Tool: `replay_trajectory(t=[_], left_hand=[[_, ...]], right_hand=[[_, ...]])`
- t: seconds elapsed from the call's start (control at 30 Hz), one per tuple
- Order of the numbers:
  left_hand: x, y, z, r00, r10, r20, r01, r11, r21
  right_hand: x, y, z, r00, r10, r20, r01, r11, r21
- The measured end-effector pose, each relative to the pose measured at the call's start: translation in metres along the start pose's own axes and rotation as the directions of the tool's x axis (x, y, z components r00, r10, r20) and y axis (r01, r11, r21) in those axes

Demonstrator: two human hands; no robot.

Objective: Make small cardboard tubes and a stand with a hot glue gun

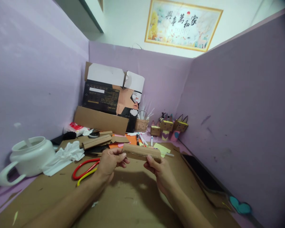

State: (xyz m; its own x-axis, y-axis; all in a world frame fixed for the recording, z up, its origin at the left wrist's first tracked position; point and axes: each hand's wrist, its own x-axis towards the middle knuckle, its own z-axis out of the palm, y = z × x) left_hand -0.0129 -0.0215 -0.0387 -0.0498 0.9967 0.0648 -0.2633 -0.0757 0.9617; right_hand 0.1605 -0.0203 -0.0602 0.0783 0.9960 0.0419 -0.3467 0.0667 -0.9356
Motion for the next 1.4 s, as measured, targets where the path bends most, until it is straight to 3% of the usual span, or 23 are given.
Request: replay_trajectory(t=[0.4, 0.7, 0.9, 1.1, 1.23, 1.4], left_hand=[[-0.002, 0.002, 0.0, 0.995, 0.011, 0.101, -0.013, 1.0, 0.021], [-0.007, 0.003, 0.004, 0.998, 0.007, 0.066, -0.008, 1.0, 0.015], [-0.005, 0.001, 0.005, 0.999, -0.007, 0.037, 0.005, 0.999, 0.037], [-0.002, 0.007, -0.002, 0.996, 0.043, 0.08, -0.048, 0.997, 0.065], [0.004, 0.013, -0.012, 0.998, 0.057, 0.019, -0.058, 0.997, 0.052], [0.008, 0.012, -0.018, 0.996, 0.074, 0.047, -0.08, 0.988, 0.133]], right_hand=[[-0.002, 0.001, 0.001, 1.0, -0.014, -0.024, 0.016, 0.998, 0.054], [-0.006, 0.003, 0.005, 0.996, -0.04, 0.076, 0.037, 0.998, 0.048], [-0.006, 0.005, 0.007, 0.998, 0.006, 0.056, -0.008, 0.999, 0.041], [0.002, 0.001, -0.002, 1.0, -0.007, 0.004, 0.006, 0.997, 0.079], [0.006, -0.002, -0.005, 0.999, -0.028, 0.033, 0.025, 0.997, 0.078], [0.005, 0.001, -0.004, 0.996, -0.012, 0.09, 0.01, 1.0, 0.025]])
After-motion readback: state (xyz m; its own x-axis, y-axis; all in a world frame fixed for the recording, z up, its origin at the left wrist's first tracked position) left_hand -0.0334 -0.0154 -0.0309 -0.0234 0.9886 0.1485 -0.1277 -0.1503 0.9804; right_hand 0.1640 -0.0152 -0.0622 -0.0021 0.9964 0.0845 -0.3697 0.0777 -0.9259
